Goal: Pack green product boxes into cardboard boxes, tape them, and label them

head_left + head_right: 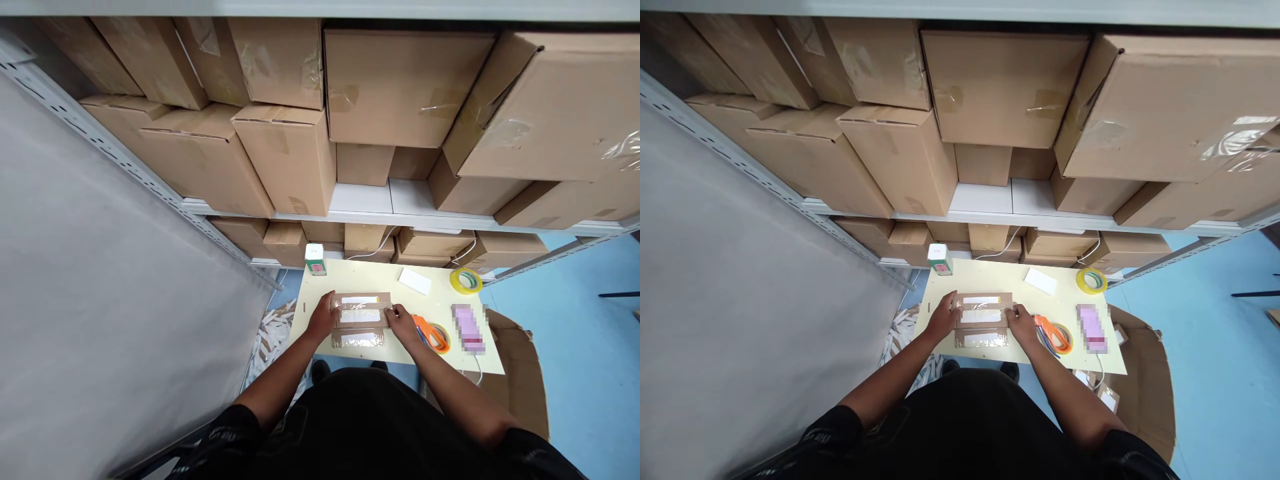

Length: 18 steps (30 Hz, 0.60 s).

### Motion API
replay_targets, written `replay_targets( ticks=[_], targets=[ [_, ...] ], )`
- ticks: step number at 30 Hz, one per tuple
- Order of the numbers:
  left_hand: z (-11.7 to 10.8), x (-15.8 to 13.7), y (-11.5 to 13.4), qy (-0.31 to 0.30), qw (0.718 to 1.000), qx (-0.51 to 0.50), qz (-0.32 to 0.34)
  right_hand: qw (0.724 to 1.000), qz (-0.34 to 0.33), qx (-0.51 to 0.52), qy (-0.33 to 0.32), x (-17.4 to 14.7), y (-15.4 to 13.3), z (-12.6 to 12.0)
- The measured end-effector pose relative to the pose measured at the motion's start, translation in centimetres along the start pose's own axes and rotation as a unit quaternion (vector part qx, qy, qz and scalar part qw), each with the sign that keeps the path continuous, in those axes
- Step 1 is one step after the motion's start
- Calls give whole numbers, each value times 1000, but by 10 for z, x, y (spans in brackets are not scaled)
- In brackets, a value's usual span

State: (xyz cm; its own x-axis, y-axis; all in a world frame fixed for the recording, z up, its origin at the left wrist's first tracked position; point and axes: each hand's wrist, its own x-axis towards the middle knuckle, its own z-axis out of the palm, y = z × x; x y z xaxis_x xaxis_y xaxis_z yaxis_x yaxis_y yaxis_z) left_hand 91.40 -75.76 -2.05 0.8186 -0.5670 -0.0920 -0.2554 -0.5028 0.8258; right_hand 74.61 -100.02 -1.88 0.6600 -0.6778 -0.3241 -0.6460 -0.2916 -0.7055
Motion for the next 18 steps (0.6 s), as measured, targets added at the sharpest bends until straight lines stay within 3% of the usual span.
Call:
replay_targets(
  ticks=[7, 10, 13, 15, 18],
  targets=[
    [-1, -4, -8, 5, 999, 27, 44, 999, -30, -8, -14, -6, 2, -6],
    [-3, -2, -4, 14, 991, 77, 106, 994, -70, -76, 29, -14, 35, -24],
    [-6, -1, 0, 0, 976, 123, 178, 958, -93, -254, 100, -23, 77, -43],
    [-9, -1, 2, -12, 971, 136, 196, 936, -87, -324, 105, -26, 99, -50],
    [-12, -1, 4, -13, 971, 141, 190, 928, -50, -347, 126, -26, 113, -50]
  ],
)
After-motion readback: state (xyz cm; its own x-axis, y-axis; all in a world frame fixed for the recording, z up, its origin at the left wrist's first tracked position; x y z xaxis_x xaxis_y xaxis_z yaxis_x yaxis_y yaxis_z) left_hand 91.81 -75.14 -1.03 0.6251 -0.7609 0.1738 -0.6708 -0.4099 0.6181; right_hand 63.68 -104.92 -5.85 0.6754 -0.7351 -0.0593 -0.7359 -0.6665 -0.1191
